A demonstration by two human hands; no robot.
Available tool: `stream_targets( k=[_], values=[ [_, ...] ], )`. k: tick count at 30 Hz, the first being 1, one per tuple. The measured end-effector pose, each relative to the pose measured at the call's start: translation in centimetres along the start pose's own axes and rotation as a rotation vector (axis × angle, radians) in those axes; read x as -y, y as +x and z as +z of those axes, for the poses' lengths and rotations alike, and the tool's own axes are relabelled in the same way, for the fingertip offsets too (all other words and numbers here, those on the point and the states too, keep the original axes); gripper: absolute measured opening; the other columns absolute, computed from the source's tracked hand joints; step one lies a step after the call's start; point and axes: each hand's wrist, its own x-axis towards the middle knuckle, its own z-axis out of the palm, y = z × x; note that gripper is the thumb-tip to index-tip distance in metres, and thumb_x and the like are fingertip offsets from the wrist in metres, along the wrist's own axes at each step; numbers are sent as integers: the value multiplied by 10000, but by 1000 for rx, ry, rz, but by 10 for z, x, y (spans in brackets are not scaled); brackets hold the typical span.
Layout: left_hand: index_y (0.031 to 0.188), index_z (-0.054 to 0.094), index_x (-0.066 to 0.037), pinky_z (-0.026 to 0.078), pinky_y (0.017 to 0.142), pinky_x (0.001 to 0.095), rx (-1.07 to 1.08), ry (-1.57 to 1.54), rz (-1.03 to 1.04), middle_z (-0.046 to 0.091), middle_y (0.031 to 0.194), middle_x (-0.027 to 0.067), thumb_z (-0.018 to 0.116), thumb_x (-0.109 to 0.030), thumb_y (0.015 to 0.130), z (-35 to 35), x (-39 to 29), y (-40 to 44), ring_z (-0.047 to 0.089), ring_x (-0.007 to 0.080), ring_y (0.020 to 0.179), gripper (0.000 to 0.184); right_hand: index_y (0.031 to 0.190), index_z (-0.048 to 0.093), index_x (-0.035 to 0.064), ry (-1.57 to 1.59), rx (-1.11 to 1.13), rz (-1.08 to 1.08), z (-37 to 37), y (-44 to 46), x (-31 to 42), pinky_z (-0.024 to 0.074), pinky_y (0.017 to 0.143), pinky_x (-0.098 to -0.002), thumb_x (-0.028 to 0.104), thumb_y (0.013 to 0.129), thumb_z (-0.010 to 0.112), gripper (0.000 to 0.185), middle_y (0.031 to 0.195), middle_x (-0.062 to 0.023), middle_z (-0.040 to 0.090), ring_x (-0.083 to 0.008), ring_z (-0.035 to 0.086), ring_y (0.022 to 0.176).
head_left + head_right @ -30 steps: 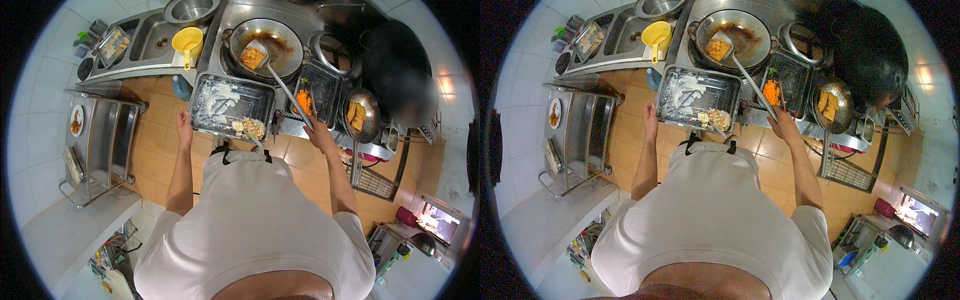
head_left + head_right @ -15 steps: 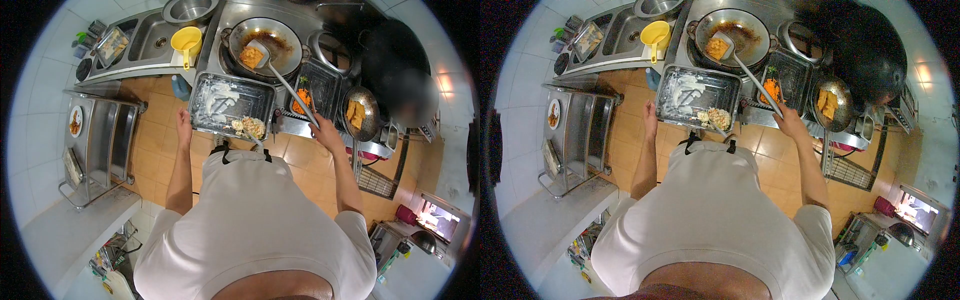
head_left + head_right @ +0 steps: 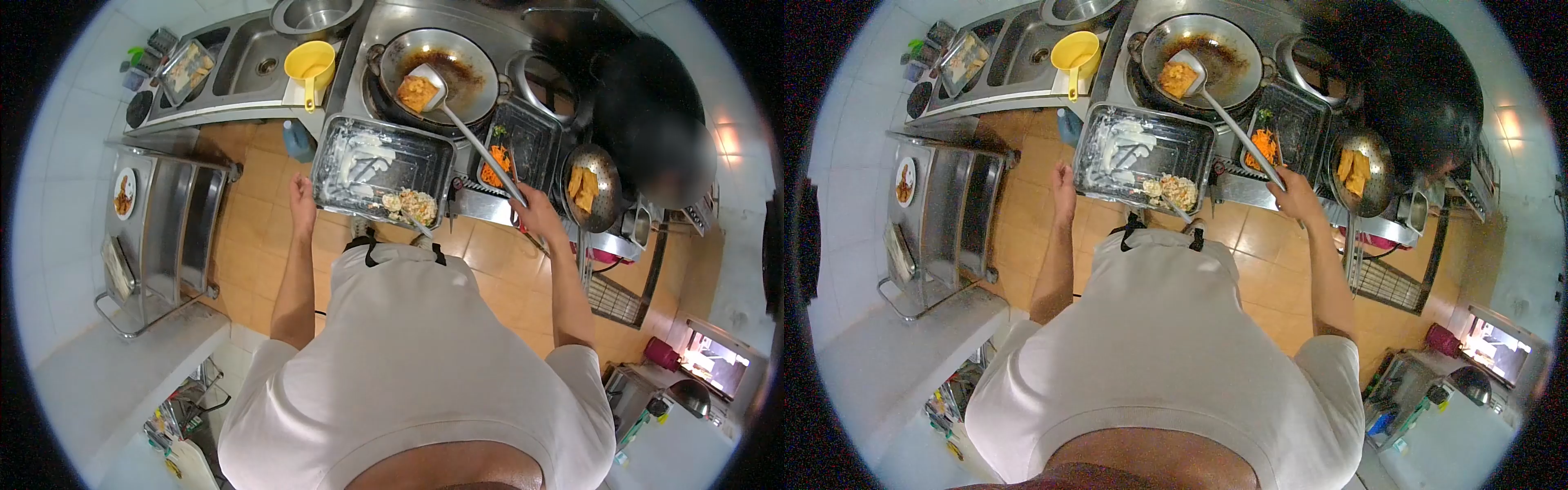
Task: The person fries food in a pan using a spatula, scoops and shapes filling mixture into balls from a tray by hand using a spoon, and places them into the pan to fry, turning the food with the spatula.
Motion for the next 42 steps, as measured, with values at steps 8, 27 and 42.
stream_targets(
  k=[8,27,42],
  values=[
    [1410,367,3,375,1014,323,8,18,8,491,1321,154,519,-259,992,-2,8,6,486,220,1195,517,987,606,16,180,168,156,-14,8,15,410,457,-296,161,916,583,163,570,-21,509,-109,499,475],
    [1410,380,-2,364,1030,332,-4,11,29,479,1358,177,516,-264,991,-10,9,10,464,242,1246,512,1101,585,4,-220,-193,-133,7,-24,-10,490,662,-508,121,845,612,283,782,-252,635,-453,612,733],
    [1414,372,-33,385,1020,355,-48,82,-55,438,1398,170,503,-283,995,-8,-37,-13,447,253,1265,505,1139,573,6,-215,-216,-183,14,-21,-15,499,640,-522,102,836,612,321,767,-269,628,-465,612,711]
  ],
)
